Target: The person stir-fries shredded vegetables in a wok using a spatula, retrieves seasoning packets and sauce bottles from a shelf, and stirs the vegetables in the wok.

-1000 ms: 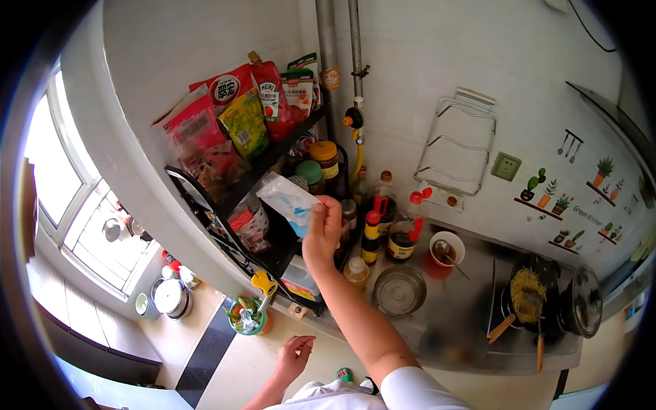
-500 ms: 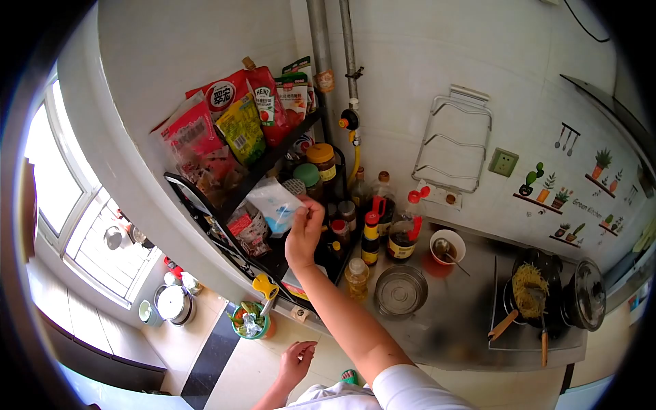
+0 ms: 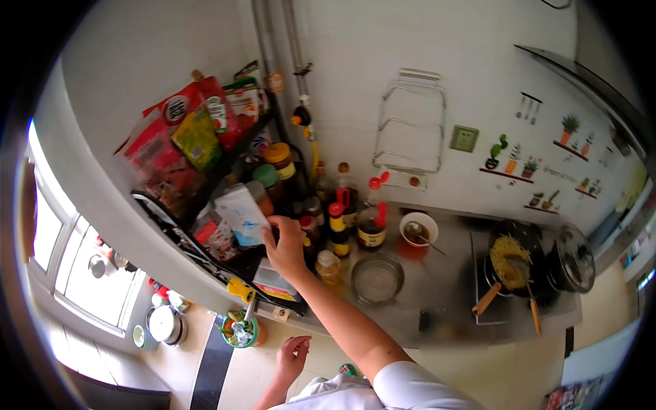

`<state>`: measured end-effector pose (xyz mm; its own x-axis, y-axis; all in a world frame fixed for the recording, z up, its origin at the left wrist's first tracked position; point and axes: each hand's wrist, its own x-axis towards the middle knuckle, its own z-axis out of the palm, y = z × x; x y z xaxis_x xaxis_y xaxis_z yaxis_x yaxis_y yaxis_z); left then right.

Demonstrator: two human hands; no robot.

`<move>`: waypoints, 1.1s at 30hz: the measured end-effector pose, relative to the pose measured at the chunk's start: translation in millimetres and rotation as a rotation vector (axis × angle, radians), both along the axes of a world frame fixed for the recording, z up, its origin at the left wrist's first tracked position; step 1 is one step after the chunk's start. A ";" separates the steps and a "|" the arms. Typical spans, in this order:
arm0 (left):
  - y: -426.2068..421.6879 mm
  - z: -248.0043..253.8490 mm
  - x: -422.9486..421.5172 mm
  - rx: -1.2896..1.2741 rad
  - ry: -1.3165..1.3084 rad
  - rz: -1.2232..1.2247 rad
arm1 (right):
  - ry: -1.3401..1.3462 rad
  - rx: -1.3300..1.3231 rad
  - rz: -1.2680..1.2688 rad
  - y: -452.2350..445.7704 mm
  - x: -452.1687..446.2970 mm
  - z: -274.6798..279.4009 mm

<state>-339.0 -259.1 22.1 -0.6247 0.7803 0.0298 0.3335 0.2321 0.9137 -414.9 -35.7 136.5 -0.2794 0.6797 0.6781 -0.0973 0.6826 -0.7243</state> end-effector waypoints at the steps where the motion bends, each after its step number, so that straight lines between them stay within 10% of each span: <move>1: 3.8 0.1 2.0 -0.001 -0.006 -0.009 | 0.034 0.023 0.016 4.9 12.5 -1.6; 10: 73.0 -14.2 54.9 0.045 -0.021 -0.380 | -0.272 -0.115 -0.106 29.2 273.5 -47.1; 21: 177.4 14.1 221.9 0.114 0.060 -0.523 | -1.030 -0.135 -1.120 30.1 643.6 -89.6; 28: 247.2 11.7 323.2 0.292 0.350 -0.459 | -1.202 -0.568 -0.716 95.5 712.7 -112.9; 33: 260.1 3.5 334.2 0.067 0.309 -0.395 | -1.130 -0.296 -0.671 87.3 763.8 -43.6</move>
